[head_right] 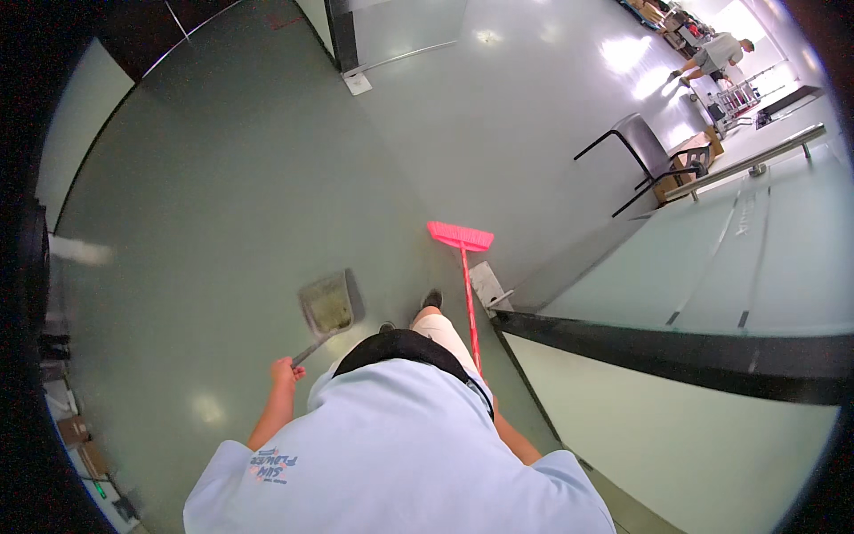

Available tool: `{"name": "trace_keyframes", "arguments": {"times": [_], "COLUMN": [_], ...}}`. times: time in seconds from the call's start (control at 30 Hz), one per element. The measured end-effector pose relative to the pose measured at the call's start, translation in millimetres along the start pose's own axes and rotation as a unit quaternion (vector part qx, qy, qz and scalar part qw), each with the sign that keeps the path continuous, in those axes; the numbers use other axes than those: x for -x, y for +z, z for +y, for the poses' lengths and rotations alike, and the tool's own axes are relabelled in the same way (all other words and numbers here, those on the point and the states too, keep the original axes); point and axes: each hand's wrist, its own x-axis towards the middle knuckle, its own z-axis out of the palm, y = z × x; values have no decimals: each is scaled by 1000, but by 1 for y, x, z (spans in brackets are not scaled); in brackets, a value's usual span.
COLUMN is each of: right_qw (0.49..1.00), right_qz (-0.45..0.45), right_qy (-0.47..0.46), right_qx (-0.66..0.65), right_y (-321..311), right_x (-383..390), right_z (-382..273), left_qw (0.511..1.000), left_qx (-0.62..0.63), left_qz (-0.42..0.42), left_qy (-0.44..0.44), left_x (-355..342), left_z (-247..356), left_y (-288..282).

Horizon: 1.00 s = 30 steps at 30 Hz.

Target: Sweeping the floor using a broom and dustpan in a large open area.

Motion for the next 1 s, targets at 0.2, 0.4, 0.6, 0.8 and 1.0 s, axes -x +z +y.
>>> {"name": "trace_keyframes", "arguments": {"times": [0.2,0.4,0.6,0.8,1.0], "right_qw": [937,921,938,916,914], "right_qz": [77,92,65,84,-15], "right_qy": [-70,-113,-97,-203,-124], "right_qx": [334,362,326,337,387], "right_y": [6,-40,-65,-79,-81], "right_x": [-86,-193,-274,-237,-105], "right_z": [-145,-335,-506,-448,-358], "left_qw": [1000,1000,998,998,1000], "left_qx": [-1,19,35,44,10], "left_qz": [-1,5,14,25,16], "left_qy": [29,24,41,27,19], "left_x": [-22,-29,-40,-62,-97], "left_z": [67,130,189,229,295], "left_y": [64,135,202,237,275]}}
